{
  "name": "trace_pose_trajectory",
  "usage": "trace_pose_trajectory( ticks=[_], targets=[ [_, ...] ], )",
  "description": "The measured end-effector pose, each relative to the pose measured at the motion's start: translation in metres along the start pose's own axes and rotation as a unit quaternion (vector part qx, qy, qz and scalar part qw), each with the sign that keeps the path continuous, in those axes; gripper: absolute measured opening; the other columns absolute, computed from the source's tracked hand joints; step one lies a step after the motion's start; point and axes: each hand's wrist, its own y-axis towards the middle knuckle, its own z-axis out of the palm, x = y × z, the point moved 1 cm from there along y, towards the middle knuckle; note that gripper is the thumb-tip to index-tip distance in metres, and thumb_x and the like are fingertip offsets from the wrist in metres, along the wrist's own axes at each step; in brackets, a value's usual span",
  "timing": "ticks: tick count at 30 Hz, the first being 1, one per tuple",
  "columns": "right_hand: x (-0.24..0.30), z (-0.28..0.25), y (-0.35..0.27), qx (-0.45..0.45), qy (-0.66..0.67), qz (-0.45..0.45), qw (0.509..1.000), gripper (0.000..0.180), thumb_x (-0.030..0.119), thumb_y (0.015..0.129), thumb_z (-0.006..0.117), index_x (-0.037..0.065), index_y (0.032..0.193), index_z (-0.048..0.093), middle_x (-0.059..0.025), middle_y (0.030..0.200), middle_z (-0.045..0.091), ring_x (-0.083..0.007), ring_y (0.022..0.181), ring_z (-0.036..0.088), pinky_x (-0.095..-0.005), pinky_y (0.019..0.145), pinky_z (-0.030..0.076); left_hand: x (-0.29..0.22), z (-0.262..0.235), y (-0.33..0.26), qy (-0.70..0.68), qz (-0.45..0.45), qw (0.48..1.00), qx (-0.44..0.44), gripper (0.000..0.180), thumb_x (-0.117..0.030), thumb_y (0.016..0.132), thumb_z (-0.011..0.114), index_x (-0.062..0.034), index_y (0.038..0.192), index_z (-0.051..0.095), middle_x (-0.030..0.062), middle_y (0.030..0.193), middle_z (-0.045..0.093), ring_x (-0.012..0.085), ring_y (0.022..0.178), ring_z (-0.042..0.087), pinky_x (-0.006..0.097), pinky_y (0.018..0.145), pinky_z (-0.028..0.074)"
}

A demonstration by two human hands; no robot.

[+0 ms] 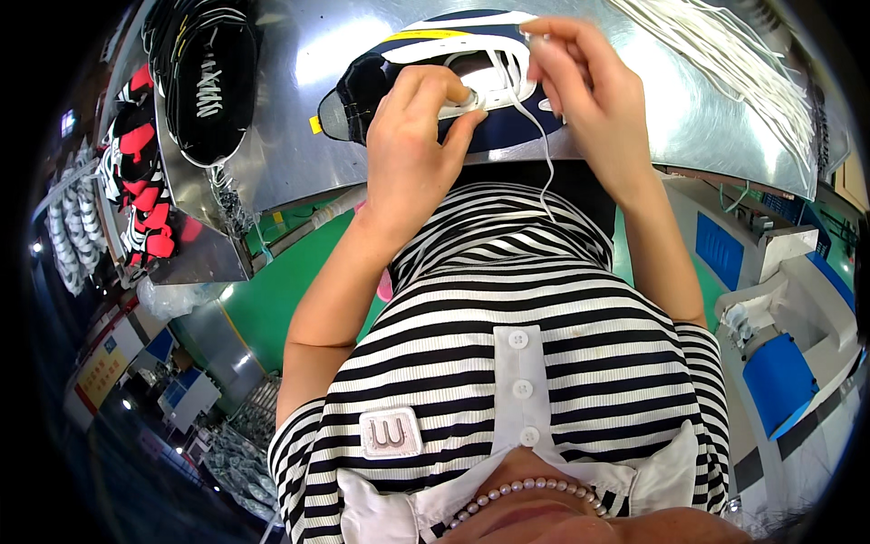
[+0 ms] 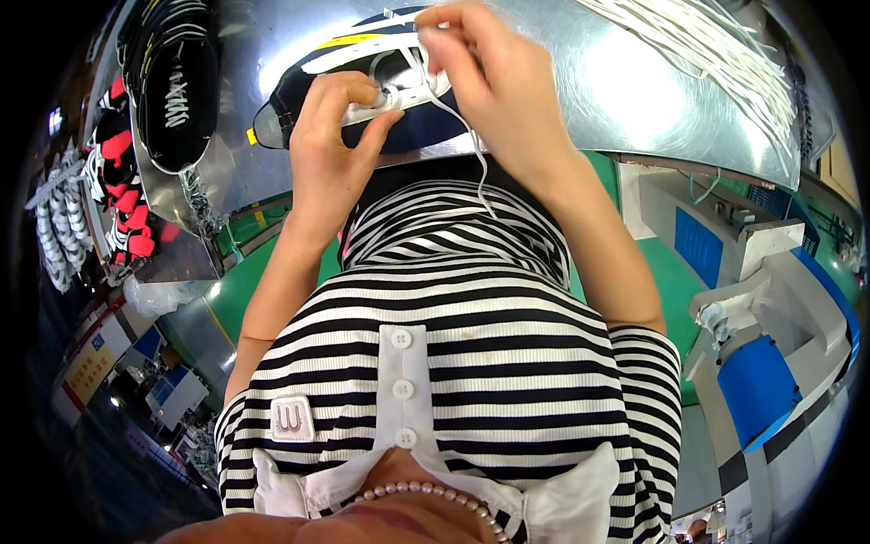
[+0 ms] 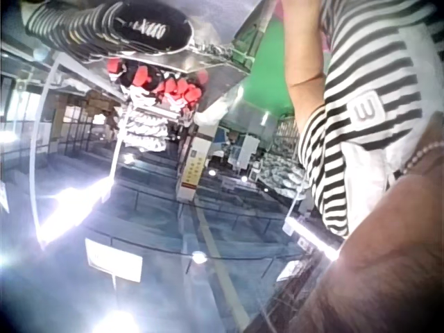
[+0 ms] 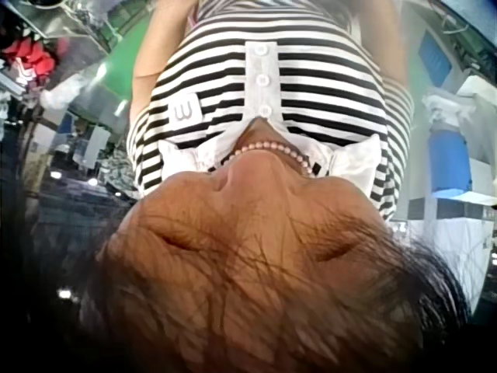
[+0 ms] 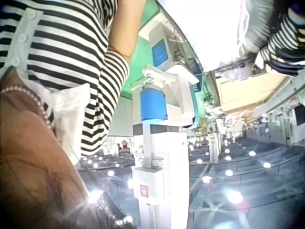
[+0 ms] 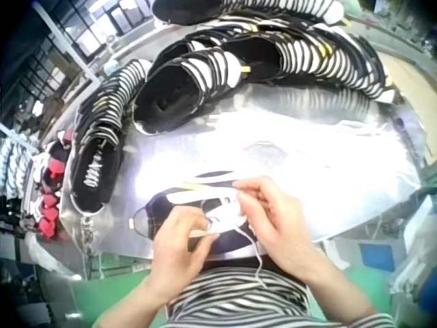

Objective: The person laces a blue and yellow shoe by threading a white lace through the eyelets one at a time and then places the laced shoe on top of a stack of black shoes.

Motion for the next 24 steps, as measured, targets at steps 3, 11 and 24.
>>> trace_pose_trajectory(
  ticks=[3,11,24],
  targets=[
    [0.014,-0.004,-0.027,0.075,-0.054,0.077,0.993,0.021,0.016,0.096,0.059,0.005,0.113,0.058,-0.0085,0.074,0.065,-0.0174,0.064,0.063,-0.0279,0.06,0.048,-0.002,-0.003,0.0,-0.034,-0.074,0.997,0.002,0.029,-0.01,0.078,0.079,-0.0019,0.1,0.061,0.0133,0.093,0.067,0.0287,0.083,0.066,0.036,0.072,0.052],
    [-0.006,0.009,-0.042,0.098,-0.079,0.067,0.99,0.013,0.012,0.095,0.06,0.002,0.1,0.053,-0.0123,0.076,0.067,-0.0282,0.067,0.067,-0.0352,0.06,0.05,0.005,-0.01,0.005,0.009,-0.09,0.993,0.083,0.028,-0.02,0.081,0.078,-0.0015,0.096,0.063,0.0116,0.086,0.07,0.0269,0.074,0.067,0.032,0.066,0.052],
    [-0.007,0.04,-0.019,0.101,-0.186,0.1,0.972,0.022,0.022,0.095,0.058,0.002,0.098,0.05,-0.0159,0.075,0.067,-0.0378,0.071,0.066,-0.0452,0.064,0.051,0.018,-0.002,0.001,0.01,0.072,0.995,0.062,0.04,-0.009,0.081,0.076,-0.0032,0.115,0.055,0.0127,0.086,0.071,0.0296,0.075,0.068,0.033,0.064,0.052]
  ],
)
